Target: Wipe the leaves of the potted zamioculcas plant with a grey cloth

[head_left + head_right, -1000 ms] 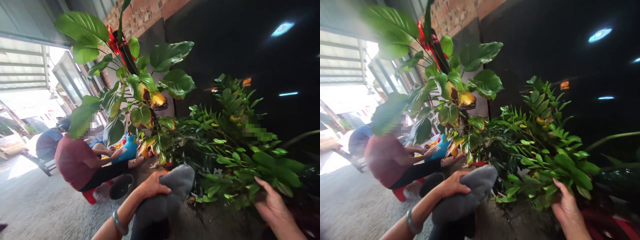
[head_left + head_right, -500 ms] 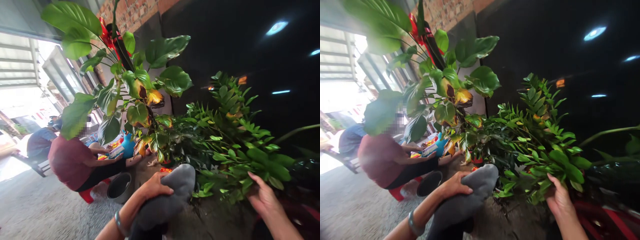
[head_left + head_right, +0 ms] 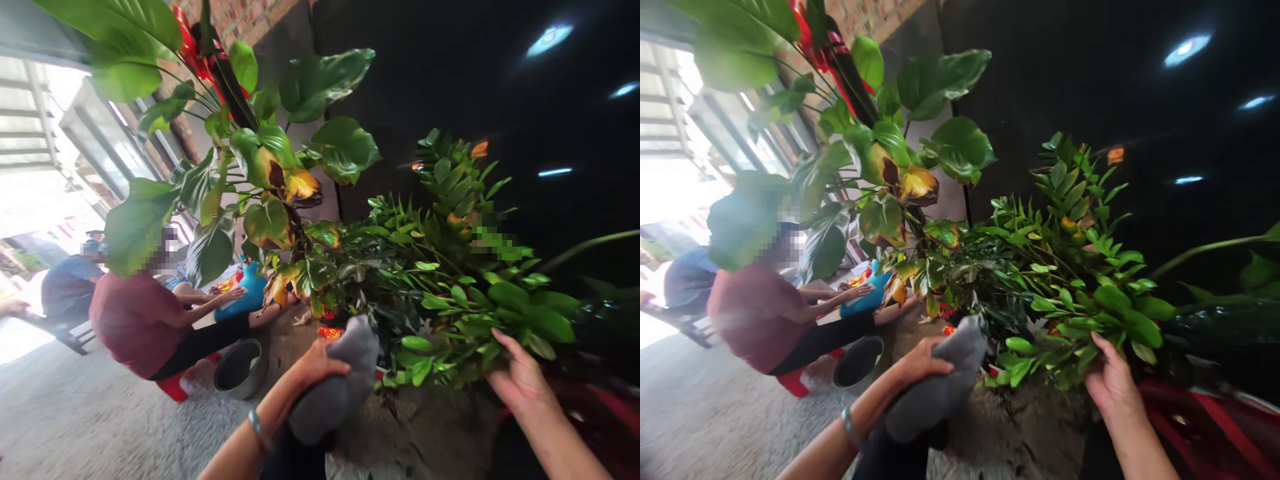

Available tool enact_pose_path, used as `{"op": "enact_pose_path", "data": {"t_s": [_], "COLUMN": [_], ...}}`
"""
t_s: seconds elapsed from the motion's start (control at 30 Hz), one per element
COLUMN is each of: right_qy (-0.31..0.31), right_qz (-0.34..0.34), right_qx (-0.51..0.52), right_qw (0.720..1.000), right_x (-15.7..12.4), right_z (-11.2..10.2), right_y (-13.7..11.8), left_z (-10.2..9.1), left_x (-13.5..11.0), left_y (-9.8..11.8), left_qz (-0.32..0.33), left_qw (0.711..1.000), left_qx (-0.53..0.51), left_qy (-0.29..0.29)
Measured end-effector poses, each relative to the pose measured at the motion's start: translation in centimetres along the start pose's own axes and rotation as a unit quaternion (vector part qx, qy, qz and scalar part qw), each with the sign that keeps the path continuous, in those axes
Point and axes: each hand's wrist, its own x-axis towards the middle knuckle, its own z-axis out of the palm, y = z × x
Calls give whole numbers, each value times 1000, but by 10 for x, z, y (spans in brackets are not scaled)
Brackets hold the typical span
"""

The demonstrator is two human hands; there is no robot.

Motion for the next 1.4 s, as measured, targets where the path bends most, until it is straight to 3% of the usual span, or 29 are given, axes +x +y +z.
{"op": "enact_pose_path", "data": {"t_s": [0.07, 0.1, 0.17, 0.27, 0.37, 0.43, 0.5, 0.57, 0.6, 0.67, 0.73, 0.83, 0.9, 1.0, 1.07, 1.13, 1.23, 1.3, 1.33, 1.4], "right_qy": [2, 4, 6, -3, -12, -14, -12, -2, 4, 8, -8, -37, -41, -34, -17, -7, -14, -12, -9, -13], "right_qz": [-1, 1, 2, -8, -14, -4, 12, 13, 6, -6, -10, -13, -13, 0, 9, 12, 5, 1, 0, -4], "right_qx": [-5, -6, -5, 3, 10, 14, 17, 24, 29, 30, 15, -4, -6, -7, -2, 6, 8, 5, 3, -2], "right_qw": [1000, 1000, 1000, 1000, 1000, 1000, 1000, 1000, 1000, 999, 1000, 999, 999, 999, 1000, 1000, 1000, 1000, 1000, 1000], "right_x": [0, 0, 2, 3, 2, 2, 3, 6, 8, 13, 17, 18, 15, 9, 6, 4, 5, 7, 8, 11], "right_z": [-3, -4, -4, -2, 1, 2, 0, -4, -6, -9, -11, -11, -10, -9, -9, -9, -8, -7, -7, -8], "right_y": [-3, -4, -4, -1, 4, 6, 6, 5, 4, 4, 6, 9, 10, 8, 6, 3, 2, 3, 5, 8], "left_z": [-5, -12, -30, -48, -36, -14, 6, 16, 16, 9, -1, -5, 5, 20, 21, 15, 2, 1, 4, 14], "left_x": [-21, -28, -33, -17, 4, 7, -3, -16, -21, -22, -9, 22, 34, 29, 19, 14, 28, 46, 55, 65], "left_y": [-2, 4, 24, 52, 51, 37, 25, 26, 32, 54, 76, 81, 64, 33, 30, 47, 90, 107, 108, 97], "left_qz": [-19, -17, 21, 94, 93, 47, 17, 23, 40, 93, 153, 199, 190, 149, 148, 182, 245, 279, 287, 266], "left_qw": [999, 999, 995, 960, 939, 958, 985, 994, 995, 991, 973, 943, 952, 986, 986, 981, 951, 926, 923, 945], "left_qx": [-10, -30, -85, -173, -200, -175, -141, -106, -95, -93, -114, -114, -67, 30, 72, 71, 7, -22, -25, -5], "left_qy": [-41, -29, 45, 199, 265, 222, 103, -1, -15, 32, 132, 241, 229, 71, -8, 23, 191, 253, 255, 189]}}
